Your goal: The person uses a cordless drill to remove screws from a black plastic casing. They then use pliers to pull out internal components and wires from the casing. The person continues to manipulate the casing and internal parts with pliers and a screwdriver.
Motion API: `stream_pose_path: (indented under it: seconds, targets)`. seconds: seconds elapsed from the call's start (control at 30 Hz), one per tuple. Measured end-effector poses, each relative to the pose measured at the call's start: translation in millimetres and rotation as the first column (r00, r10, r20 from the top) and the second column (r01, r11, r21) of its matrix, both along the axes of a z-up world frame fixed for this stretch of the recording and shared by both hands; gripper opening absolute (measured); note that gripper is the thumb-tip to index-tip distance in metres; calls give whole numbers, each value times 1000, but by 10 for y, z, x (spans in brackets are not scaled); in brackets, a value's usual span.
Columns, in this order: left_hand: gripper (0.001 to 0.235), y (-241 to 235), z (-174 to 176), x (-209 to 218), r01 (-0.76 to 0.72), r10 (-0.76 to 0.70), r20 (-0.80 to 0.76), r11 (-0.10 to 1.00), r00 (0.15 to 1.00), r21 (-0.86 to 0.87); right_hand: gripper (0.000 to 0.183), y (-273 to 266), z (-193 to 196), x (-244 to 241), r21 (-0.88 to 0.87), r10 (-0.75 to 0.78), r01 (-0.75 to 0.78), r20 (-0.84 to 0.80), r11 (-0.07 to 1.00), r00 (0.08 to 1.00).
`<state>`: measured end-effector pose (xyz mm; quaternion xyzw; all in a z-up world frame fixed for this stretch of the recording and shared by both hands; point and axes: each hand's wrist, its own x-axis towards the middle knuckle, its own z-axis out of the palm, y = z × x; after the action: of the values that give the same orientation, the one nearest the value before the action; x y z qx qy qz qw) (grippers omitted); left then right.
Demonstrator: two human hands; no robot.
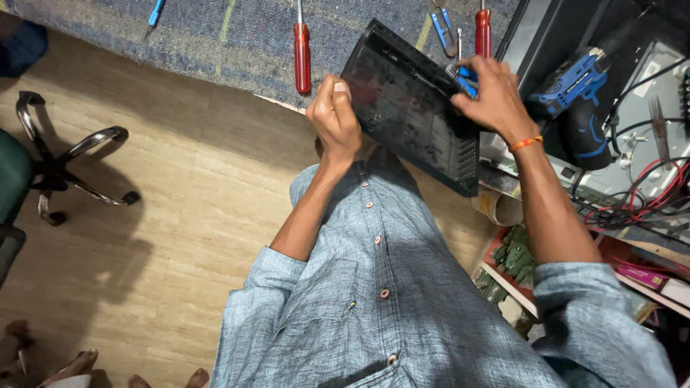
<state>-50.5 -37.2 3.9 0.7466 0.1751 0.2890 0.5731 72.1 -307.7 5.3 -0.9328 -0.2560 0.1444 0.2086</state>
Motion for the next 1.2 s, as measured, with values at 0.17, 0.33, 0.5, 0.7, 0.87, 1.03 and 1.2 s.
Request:
stream_pose_path:
  seconds: [0.17,0.33,0.5,0.7,0.87,1.03,1.2]
  targets:
    - [31,129,37,227,-7,7,26,1000,1000,14,61,-21,18,151,-325,395,-278,385,904,834]
    - [29,428,90,597,106,-114,70,989,991,108,66,110,7,349,-386,561,-416,442,823,700]
    - [26,603,135,744,195,-200,62,978,978,80,74,306,-104,352,-378,644,-522,417,765,641]
    - [24,632,99,767,194,-202,81,976,976,96,73,326,-91,281,-438,628,-450,533,779,568]
    - [25,618,101,798,191,-201,61,972,978,139,55,423,-135,267,-567,705,-419,554,709,443]
    - [27,613,107,781,203,-206,23,974,978,103,50,451,-158,310,-645,764,-410,532,645,364]
    - [27,586,114,834,169,-185,85,972,979,165,54,498,-201,564,-700,864,-507,390,502,317]
